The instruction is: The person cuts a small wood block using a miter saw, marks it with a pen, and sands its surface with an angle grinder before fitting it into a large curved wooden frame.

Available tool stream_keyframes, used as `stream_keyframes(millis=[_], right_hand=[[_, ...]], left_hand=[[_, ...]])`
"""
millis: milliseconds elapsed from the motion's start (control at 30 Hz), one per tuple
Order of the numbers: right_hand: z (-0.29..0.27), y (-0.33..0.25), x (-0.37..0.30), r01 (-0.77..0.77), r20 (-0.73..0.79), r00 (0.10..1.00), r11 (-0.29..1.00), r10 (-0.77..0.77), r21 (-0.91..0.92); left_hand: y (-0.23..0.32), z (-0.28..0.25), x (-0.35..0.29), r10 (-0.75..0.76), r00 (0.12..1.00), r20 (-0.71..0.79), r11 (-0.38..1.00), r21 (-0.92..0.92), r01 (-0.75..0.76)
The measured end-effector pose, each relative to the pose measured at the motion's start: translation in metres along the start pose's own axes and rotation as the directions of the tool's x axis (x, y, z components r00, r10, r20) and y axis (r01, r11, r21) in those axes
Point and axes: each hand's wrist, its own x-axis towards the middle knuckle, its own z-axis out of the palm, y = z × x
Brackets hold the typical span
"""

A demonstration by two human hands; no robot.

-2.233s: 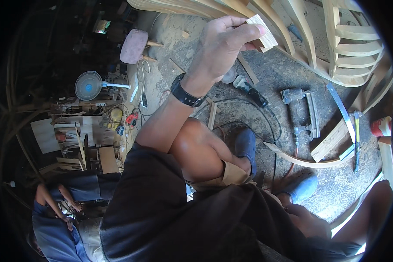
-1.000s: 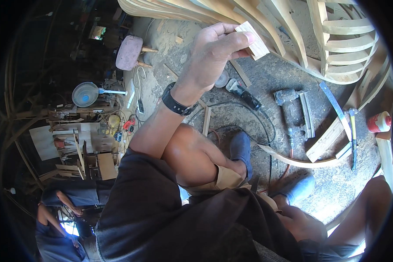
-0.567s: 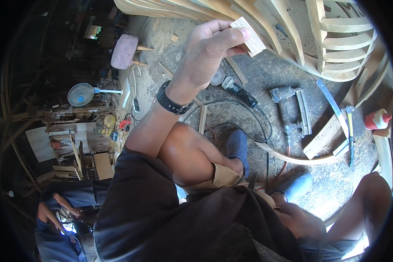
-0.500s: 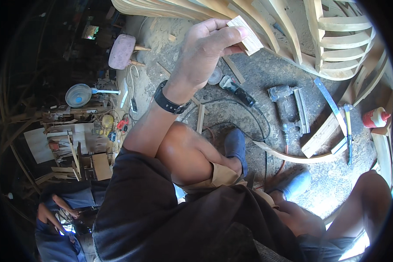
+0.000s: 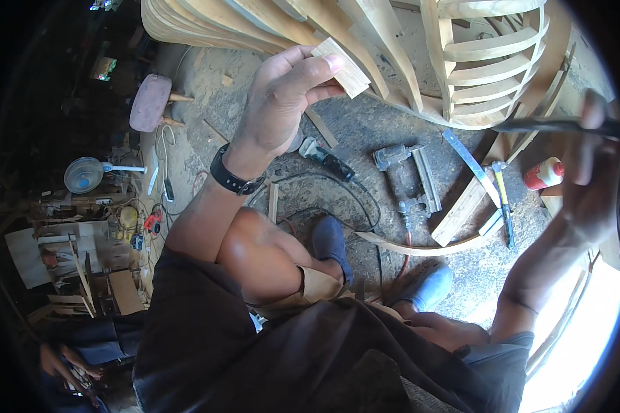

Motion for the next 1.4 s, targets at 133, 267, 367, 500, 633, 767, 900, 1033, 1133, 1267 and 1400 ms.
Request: stream_keyframes(millis=[133, 267, 367, 500, 633, 767, 900, 1033, 1133, 1267, 1400], right_hand=[[0.065, 0.047, -0.025, -0.032, 0.008, 0.999, 0.998, 0.032, -0.054], [0.091, 0.047, -0.025, -0.045, 0.061, 0.997, 0.985, 0.056, -0.167], [0.096, 0.047, -0.031, -0.082, 0.075, 0.992, 0.979, 0.098, -0.185], [0.100, 0.058, -0.038, -0.015, 0.076, 0.997, 0.992, 0.025, -0.128], [0.103, 0.065, -0.034, 0.071, 0.090, 0.994, 0.990, -0.060, -0.121], [0.103, 0.063, -0.023, 0.219, 0.165, 0.972, 0.888, -0.165, -0.404], [0.099, 0.065, -0.031, 0.194, 0.168, 0.978, 0.832, -0.123, -0.520], [0.101, 0.073, -0.036, 0.085, -0.004, 0.996, 0.996, -0.085, 0.004], [0.092, 0.054, -0.034, -0.145, 0.029, 0.989, 0.973, 0.142, 0.181], [0.083, 0.041, -0.020, -0.198, 0.205, 0.967, 0.957, 0.154, 0.213], [0.073, 0.042, -0.021, -0.209, 0.234, 0.962, 0.933, 0.143, 0.291]], left_hand=[[-0.003, -0.001, -0.002, -0.037, 0.999, -0.025, 0.999, -0.005, 0.037], [-0.001, 0.005, -0.001, -0.008, 0.997, -0.070, 0.996, -0.084, 0.002], [-0.001, 0.007, 0.000, -0.003, 0.997, -0.081, 0.995, -0.097, -0.005], [-0.003, 0.004, 0.000, -0.008, 0.999, -0.034, 0.999, -0.048, 0.006], [-0.003, 0.005, 0.002, -0.004, 1.000, -0.006, 0.999, -0.053, 0.004], [0.000, 0.006, 0.000, -0.002, 1.000, 0.003, 0.999, -0.043, 0.002], [-0.005, 0.008, 0.001, 0.012, 0.999, -0.032, 0.996, -0.092, -0.015], [-0.004, 0.007, -0.001, 0.002, 1.000, -0.030, 0.998, -0.067, -0.004], [-0.002, 0.006, -0.001, -0.001, 0.999, -0.040, 0.998, -0.061, -0.002], [0.000, 0.009, 0.001, -0.005, 1.000, -0.012, 0.999, -0.052, 0.004], [-0.002, 0.011, 0.002, -0.005, 1.000, -0.012, 0.999, -0.054, 0.004]])
